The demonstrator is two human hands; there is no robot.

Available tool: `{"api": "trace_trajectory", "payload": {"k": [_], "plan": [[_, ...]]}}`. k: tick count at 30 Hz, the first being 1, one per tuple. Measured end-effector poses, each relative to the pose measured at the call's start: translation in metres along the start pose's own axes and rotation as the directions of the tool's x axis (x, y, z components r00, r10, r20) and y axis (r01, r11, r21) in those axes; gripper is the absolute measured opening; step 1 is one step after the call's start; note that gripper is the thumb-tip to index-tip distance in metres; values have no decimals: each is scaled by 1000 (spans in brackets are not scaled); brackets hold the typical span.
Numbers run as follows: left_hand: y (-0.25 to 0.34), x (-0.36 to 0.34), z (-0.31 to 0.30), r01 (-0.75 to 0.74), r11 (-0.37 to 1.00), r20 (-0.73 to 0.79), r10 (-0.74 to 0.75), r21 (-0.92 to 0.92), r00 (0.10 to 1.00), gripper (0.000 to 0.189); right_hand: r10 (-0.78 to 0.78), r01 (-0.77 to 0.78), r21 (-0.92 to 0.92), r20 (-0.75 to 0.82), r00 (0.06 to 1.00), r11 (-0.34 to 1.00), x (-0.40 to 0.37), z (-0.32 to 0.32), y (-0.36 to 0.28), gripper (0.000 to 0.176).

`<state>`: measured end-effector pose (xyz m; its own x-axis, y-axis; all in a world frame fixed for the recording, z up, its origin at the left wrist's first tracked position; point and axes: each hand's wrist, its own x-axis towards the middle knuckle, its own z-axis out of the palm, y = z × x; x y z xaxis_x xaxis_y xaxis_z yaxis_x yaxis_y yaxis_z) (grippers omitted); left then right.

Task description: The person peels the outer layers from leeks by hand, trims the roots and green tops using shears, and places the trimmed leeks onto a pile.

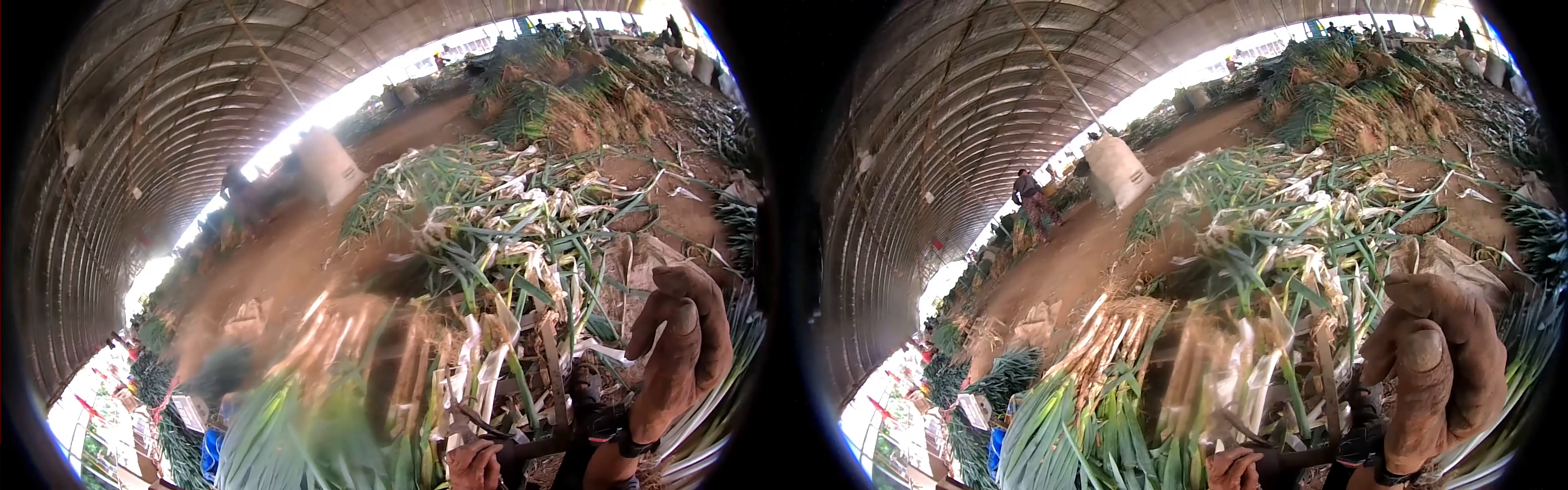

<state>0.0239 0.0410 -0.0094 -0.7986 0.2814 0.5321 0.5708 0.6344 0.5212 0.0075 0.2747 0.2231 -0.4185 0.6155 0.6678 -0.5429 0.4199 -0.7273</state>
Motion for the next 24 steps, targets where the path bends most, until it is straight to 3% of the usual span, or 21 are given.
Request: {"api": "trace_trajectory", "payload": {"k": [7,14,18,21,24], "plan": [[2,4,-2,-11,999,-3,11,-36,1000,19,-124,124,-9,-85,989,992,-3,-3,9,41],[3,3,-1,-19,1000,-6,19,-18,1000,18,-155,152,-33,-111,982,988,-3,5,4,43],[3,3,-1,-19,999,-9,19,-31,1000,19,-199,200,-44,30,979,979,-1,7,-3,46],[-1,2,0,-35,999,-4,35,-21,999,19,-89,87,19,94,992,996,-10,9,-13,51],[-8,-1,4,-42,999,5,42,-23,999,22,150,-168,149,125,981,974,-24,7,-28,51]]}}
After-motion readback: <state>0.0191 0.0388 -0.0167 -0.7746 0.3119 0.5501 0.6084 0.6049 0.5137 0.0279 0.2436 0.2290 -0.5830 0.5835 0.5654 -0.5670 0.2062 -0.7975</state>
